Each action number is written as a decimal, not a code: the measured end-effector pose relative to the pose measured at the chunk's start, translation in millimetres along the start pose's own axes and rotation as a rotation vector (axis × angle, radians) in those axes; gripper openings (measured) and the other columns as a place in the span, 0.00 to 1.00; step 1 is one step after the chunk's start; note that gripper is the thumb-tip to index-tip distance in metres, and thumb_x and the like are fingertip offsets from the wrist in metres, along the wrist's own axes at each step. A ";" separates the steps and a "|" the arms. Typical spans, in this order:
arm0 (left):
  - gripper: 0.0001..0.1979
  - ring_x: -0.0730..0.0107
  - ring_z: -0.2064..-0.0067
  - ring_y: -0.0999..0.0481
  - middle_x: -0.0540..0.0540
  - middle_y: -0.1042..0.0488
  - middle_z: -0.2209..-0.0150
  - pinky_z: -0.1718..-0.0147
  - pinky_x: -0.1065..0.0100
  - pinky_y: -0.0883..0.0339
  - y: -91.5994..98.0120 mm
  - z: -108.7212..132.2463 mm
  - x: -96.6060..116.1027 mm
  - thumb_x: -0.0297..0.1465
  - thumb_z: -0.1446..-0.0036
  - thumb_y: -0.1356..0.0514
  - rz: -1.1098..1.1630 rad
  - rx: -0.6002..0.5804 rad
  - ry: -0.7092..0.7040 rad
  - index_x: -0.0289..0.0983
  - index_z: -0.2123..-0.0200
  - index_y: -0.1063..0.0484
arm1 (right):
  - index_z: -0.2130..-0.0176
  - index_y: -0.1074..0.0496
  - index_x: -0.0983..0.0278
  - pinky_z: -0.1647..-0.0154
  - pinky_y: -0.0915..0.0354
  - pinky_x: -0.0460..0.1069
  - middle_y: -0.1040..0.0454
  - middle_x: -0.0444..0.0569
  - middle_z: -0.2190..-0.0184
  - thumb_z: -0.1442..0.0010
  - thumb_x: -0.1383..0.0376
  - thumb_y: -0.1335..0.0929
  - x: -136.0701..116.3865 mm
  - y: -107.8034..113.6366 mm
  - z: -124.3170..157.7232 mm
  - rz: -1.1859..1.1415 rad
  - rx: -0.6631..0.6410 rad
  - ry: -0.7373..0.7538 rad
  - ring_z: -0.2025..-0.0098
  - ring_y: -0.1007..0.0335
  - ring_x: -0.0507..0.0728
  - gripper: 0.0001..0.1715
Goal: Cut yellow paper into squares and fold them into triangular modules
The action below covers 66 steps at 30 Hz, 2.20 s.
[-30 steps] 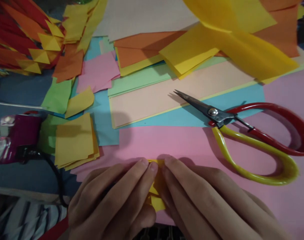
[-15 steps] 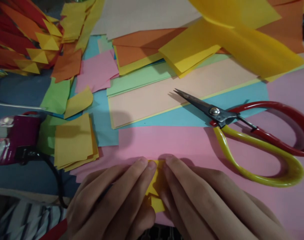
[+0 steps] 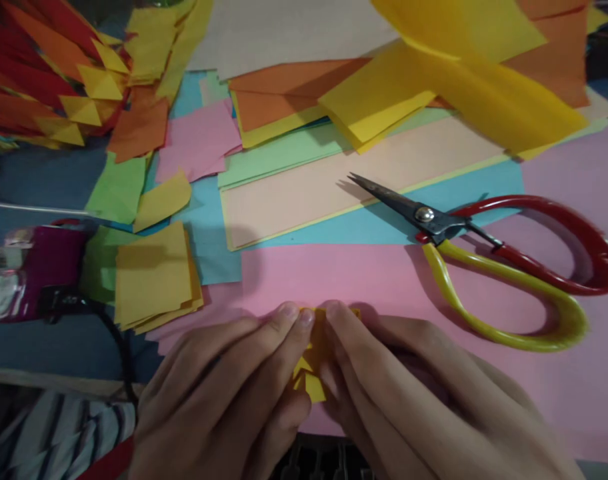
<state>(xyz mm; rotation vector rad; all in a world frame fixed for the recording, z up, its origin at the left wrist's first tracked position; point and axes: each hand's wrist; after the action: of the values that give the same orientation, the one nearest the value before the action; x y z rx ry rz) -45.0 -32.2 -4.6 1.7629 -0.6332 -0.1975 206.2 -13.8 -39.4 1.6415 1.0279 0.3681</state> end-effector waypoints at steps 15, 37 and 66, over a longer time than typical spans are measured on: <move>0.05 0.65 0.48 0.25 0.50 0.21 0.49 0.46 0.59 0.30 -6.8 -17.9 -3.6 0.26 0.23 0.38 0.372 0.024 0.226 0.40 0.50 0.23 | 0.22 0.37 0.64 0.23 0.31 0.67 0.28 0.55 0.27 0.25 0.73 0.31 1.7 9.6 -14.6 -0.003 0.114 -0.096 0.29 0.27 0.69 0.37; 0.14 0.61 0.45 0.23 0.48 0.18 0.45 0.44 0.59 0.31 -6.8 -9.8 -18.3 0.39 0.25 0.35 0.352 -0.036 -0.029 0.40 0.42 0.26 | 0.41 0.27 0.62 0.46 0.26 0.48 0.18 0.51 0.49 0.23 0.74 0.34 5.7 8.5 -15.7 -0.045 0.217 -0.047 0.49 0.20 0.55 0.16; 0.14 0.56 0.41 0.20 0.40 0.16 0.43 0.39 0.55 0.25 -17.7 17.2 3.2 0.24 0.24 0.38 0.010 0.153 -0.255 0.28 0.40 0.21 | 0.37 0.24 0.68 0.33 0.24 0.57 0.19 0.55 0.38 0.25 0.76 0.35 7.4 13.9 17.0 0.116 0.124 0.160 0.36 0.24 0.63 0.21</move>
<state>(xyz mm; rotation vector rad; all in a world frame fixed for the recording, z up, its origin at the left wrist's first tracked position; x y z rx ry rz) -44.5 -45.6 -25.7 1.8975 -0.8593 -0.3802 228.3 -18.9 -34.7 1.8108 1.0947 0.5288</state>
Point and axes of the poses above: each hand's wrist, its own z-axis away from the middle knuckle, its own y-axis out of the back of the hand, x = y × z
